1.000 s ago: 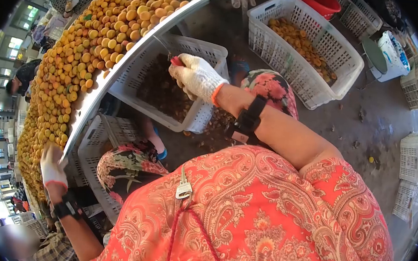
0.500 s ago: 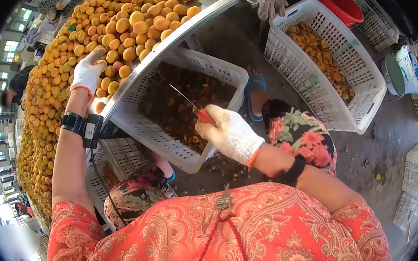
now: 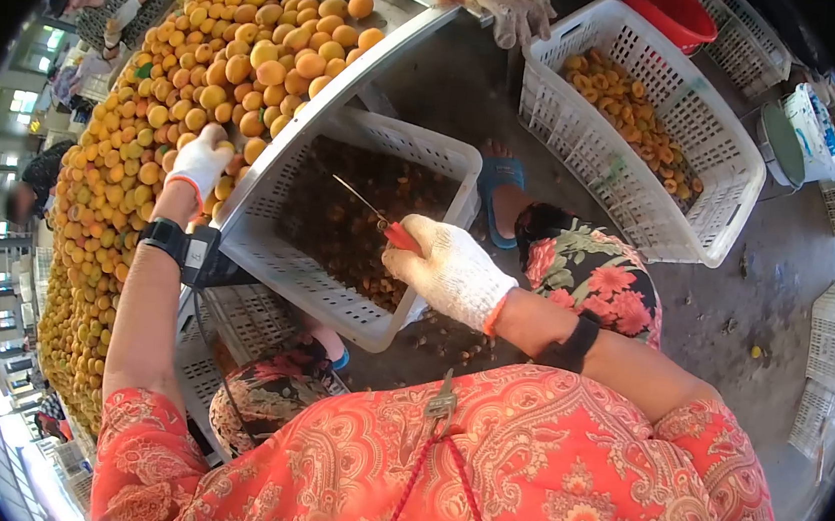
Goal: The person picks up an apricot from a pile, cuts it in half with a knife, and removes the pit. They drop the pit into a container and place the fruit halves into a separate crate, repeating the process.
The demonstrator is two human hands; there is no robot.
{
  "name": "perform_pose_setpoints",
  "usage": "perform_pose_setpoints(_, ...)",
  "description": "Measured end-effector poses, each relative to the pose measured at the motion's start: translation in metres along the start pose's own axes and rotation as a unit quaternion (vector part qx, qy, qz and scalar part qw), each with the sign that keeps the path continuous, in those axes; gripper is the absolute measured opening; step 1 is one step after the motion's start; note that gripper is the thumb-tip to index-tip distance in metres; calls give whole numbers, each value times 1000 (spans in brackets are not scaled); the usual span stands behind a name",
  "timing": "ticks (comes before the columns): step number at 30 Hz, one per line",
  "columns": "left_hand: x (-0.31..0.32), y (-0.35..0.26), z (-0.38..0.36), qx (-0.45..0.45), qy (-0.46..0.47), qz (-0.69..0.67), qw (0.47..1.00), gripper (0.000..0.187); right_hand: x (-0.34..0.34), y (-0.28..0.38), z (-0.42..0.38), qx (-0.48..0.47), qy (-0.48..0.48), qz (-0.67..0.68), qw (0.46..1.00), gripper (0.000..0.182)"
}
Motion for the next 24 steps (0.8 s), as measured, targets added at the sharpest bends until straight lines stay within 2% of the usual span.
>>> perform_pose_setpoints(3, -8, 2, -25, 27, -62, 32, 997, 49, 1, 5, -1, -16, -4, -5, 1000, 29)
perform_pose_setpoints(4, -15, 4, -39, 16, -89, -24, 996, 44, 1, 4, -2, -17, -2, -8, 1000, 29)
perform_pose_setpoints(6, -25, 18, -58, 65, -91, -269, 957, 43, 2, 4, -5, -36, -44, 57, 997, 27)
perform_pose_setpoints(8, -60, 3, -129, 77, -16, -525, 847, 39, 2, 14, -7, -19, -37, 89, 995, 22)
perform_pose_setpoints(10, -77, 0, -187, 156, 74, -668, 724, 42, 3, 28, -10, -6, -13, 154, 988, 18)
perform_pose_setpoints(11, -83, -2, -218, 178, 94, -696, 690, 45, 8, 30, -11, -28, -14, 211, 977, 17)
perform_pose_setpoints(12, -85, -6, -246, 199, 114, -722, 653, 48, 10, 41, -16, -24, -9, 208, 978, 17)
perform_pose_setpoints(13, -82, -11, -269, 194, 115, -726, 650, 48, 11, 61, -23, -62, 6, 219, 974, 17)
perform_pose_setpoints(15, -75, -16, -307, 201, 95, -784, 580, 51, 19, 90, -39, -147, 18, 236, 960, 19)
perform_pose_setpoints(16, -68, -14, -319, 197, 96, -787, 577, 51, 24, 100, -48, -195, 16, 240, 951, 21)
perform_pose_setpoints(17, -60, -11, -329, 190, 113, -801, 556, 49, 23, 110, -55, -253, 16, 157, 954, 24)
perform_pose_setpoints(18, -55, -9, -338, 186, 129, -814, 535, 47, 25, 118, -63, -252, 17, 154, 955, 24)
perform_pose_setpoints(19, -52, -13, -347, 156, 87, -820, 544, 49, 27, 128, -71, -267, 23, 123, 956, 24)
perform_pose_setpoints(22, -48, -18, -368, 203, 117, -826, 512, 51, 32, 142, -83, -299, 21, 55, 953, 23)
perform_pose_setpoints(24, -50, -19, -380, 189, 88, -835, 510, 53, 35, 148, -89, -329, 12, -33, 944, 22)
Point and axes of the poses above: each hand's wrist, its own z-axis towards the middle knuckle, its own x-axis out of the palm, y = z × x, the point moved 2 cm from there along z, towards the middle knuckle, and after that the axes turned 10 degrees about -x, right-handed, at the moved point
